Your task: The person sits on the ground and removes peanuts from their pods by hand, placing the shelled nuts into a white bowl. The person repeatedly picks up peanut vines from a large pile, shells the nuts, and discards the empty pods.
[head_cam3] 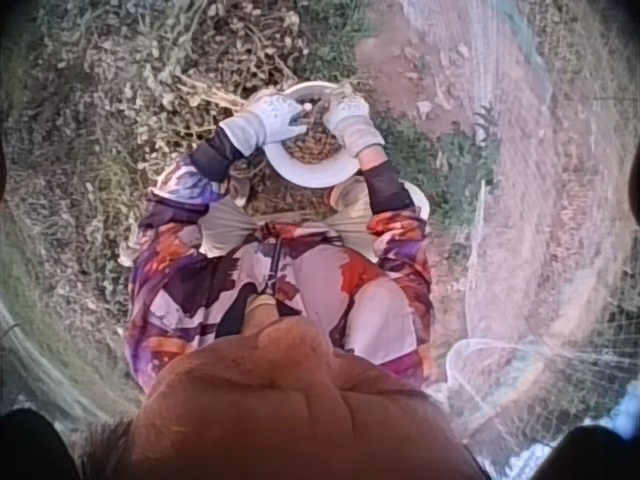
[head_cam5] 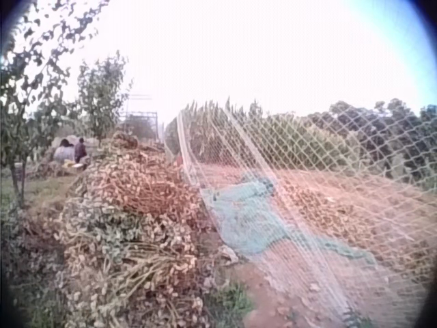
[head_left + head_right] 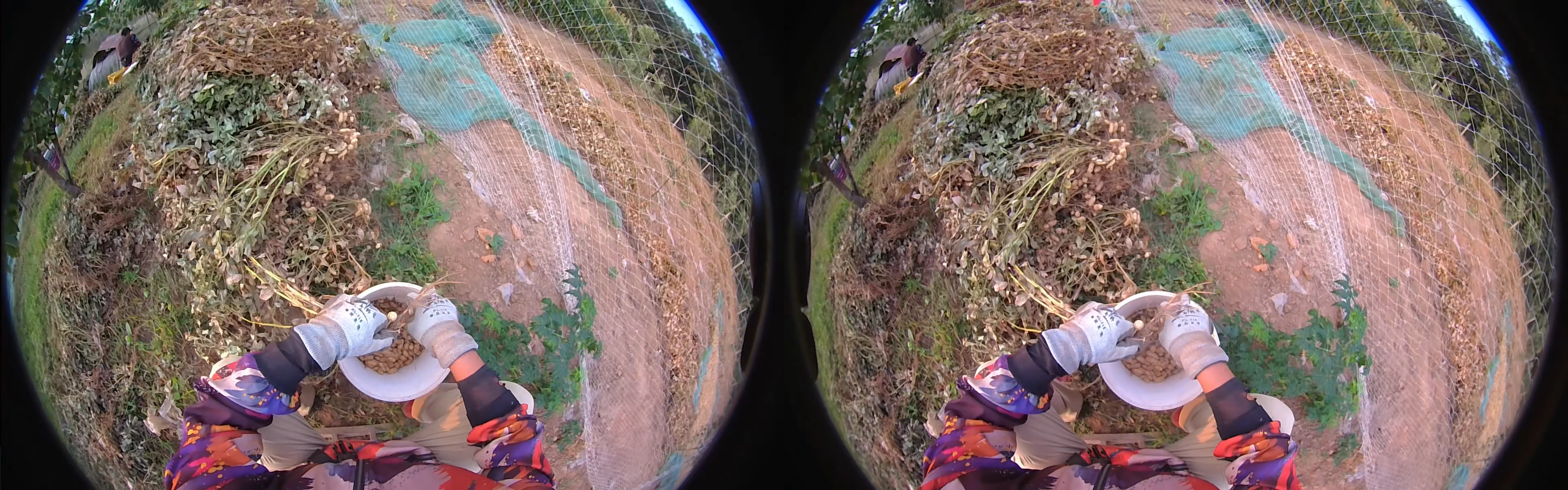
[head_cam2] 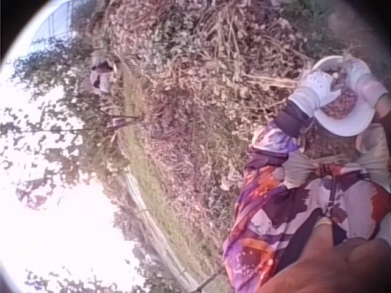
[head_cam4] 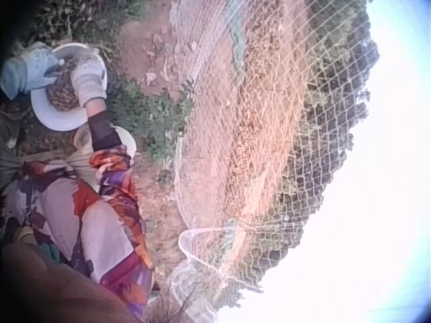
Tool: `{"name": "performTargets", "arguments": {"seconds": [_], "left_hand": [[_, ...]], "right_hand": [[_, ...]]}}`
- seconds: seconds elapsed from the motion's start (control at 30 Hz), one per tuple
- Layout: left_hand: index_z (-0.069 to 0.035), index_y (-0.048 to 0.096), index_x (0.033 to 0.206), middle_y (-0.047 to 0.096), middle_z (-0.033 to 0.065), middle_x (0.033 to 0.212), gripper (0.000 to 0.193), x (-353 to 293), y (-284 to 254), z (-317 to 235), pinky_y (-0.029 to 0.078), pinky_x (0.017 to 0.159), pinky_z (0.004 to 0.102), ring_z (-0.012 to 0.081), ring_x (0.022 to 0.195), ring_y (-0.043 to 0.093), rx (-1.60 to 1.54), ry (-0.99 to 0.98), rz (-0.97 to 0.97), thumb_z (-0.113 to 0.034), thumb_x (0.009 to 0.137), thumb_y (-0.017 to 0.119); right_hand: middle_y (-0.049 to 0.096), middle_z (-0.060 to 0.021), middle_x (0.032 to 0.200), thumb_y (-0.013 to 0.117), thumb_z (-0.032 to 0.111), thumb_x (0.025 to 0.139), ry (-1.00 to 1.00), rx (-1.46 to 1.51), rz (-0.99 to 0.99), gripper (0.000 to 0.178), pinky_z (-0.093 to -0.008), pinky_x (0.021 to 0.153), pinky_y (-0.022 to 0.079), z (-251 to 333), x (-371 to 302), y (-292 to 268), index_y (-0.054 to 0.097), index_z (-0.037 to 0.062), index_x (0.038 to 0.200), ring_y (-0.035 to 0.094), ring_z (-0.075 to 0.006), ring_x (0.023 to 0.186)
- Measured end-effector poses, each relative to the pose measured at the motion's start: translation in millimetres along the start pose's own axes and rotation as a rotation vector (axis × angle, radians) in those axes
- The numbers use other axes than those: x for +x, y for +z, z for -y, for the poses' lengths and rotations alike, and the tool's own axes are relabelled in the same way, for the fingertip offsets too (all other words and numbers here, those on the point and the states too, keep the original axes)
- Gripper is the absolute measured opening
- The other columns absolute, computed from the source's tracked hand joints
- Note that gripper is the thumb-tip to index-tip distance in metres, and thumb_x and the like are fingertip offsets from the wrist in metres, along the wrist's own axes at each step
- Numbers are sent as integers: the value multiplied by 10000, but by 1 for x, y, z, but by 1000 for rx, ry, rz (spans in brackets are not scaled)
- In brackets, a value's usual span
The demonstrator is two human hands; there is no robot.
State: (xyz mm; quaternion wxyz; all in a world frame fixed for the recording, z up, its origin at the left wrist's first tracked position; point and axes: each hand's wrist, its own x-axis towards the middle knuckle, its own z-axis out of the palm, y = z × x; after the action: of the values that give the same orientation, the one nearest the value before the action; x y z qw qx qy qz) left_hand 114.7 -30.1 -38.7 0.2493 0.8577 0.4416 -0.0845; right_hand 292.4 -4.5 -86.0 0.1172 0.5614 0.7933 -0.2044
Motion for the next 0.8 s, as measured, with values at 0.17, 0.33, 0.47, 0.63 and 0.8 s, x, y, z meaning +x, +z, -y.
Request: {"name": "performTargets", "arguments": {"seconds": [0.17, 0.33, 0.47, 0.63, 0.8], "left_hand": [[-67, 628, 859, 611, 137, 718, 357, -5, -1, 11, 466, 675, 404, 296, 736, 611, -118, 21, -7, -408, 811, 529], [-39, 621, 899, 617, 101, 719, 296, -4, -2, 23, 475, 647, 363, 244, 698, 613, -434, 139, 46, -305, 803, 535], [-11, 623, 926, 604, 55, 692, 253, -7, -5, 28, 472, 594, 300, 154, 659, 593, -800, 82, 114, -215, 797, 547], [18, 636, 891, 630, 61, 711, 265, -8, -6, 30, 465, 585, 286, 135, 641, 592, -657, 120, 215, -202, 759, 567], [3, 650, 880, 660, 98, 745, 266, -8, -15, 16, 477, 638, 323, 200, 680, 618, -473, 87, 371, -200, 726, 573]], "right_hand": [[438, -147, 1274, 602, 194, 759, -213, 75, -134, 439, -372, 929, 439, -11, -11, -2, 544, 195, 1194, 509, -288, 1090], [562, -103, 1144, 543, 118, 839, -372, 1050, -56, 285, -310, 849, 473, -18, -7, -7, 595, 73, 1116, 598, -182, 911], [632, -62, 1031, 572, 212, 885, -466, 1505, 132, 304, -282, 831, 467, 10, -23, -28, 590, 3, 1105, 579, -132, 947], [602, -65, 1043, 601, 174, 851, -468, 1346, 215, 259, -289, 856, 444, 12, -21, -29, 602, 12, 1053, 550, -146, 964], [590, -52, 970, 662, 143, 781, -466, 1283, 367, 292, -275, 827, 447, 17, -30, -43, 582, 0, 1022, 546, -127, 906]]}}
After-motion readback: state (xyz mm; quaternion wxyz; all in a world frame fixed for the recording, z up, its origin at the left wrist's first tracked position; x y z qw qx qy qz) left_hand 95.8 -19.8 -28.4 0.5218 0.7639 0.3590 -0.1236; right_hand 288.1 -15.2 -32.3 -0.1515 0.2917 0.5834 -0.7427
